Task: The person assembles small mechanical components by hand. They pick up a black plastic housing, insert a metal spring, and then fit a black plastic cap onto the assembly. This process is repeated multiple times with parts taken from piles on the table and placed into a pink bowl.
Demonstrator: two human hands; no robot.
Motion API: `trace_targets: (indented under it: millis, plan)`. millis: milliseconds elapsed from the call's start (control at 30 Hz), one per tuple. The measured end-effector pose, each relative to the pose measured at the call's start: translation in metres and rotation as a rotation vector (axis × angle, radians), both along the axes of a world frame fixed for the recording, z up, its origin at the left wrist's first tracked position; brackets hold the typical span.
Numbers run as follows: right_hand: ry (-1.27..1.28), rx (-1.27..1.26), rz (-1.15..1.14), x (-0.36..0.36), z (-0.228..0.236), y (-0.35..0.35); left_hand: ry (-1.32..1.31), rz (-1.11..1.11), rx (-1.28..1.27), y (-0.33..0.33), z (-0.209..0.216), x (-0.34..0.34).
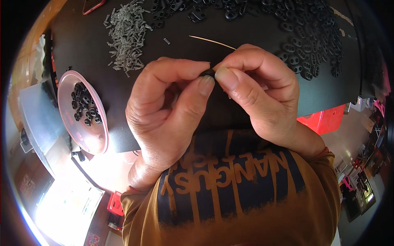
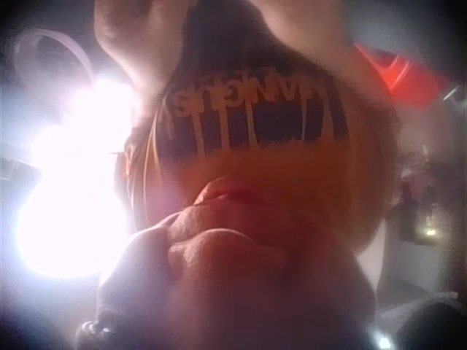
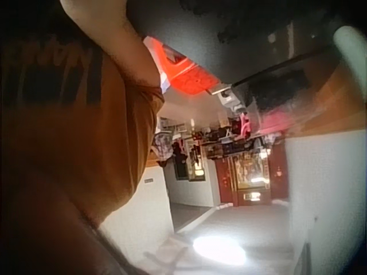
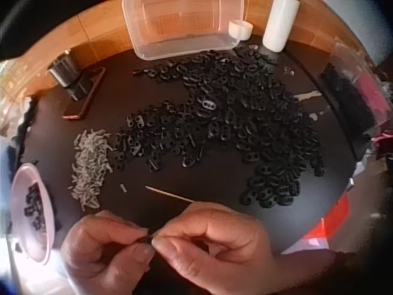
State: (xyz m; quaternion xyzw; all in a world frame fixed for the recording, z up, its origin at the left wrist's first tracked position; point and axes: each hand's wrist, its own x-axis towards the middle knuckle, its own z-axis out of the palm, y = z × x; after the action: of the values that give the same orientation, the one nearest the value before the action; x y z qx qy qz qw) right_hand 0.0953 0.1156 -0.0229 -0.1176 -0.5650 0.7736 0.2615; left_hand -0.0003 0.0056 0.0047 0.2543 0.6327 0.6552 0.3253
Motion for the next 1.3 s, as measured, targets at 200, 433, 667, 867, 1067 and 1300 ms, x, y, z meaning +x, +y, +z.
trace_targets:
  millis: [200,433,667,867,1067,1300]
  plan:
    - [-0.069,0.076,0.100,0.002,0.001,0.003,-0.111,0.024,0.016,-0.007,-0.009,0.001]
    - [-0.147,0.404,-0.033,0.006,0.005,0.004,-0.218,0.078,0.109,-0.011,-0.020,-0.002]
    - [-0.411,1.313,-0.296,0.047,0.020,0.052,-0.199,0.073,0.144,-0.008,-0.024,-0.003]
    - [-0.542,1.467,-0.140,0.055,0.020,0.073,-0.189,0.073,0.137,-0.010,-0.024,-0.002]
    - [-0.534,1.518,-0.044,0.047,0.025,0.078,-0.164,0.060,0.115,-0.011,-0.023,-0.002]
    - [-0.457,1.535,0.007,0.039,0.019,0.078,-0.179,0.042,0.087,-0.010,-0.023,-0.002]
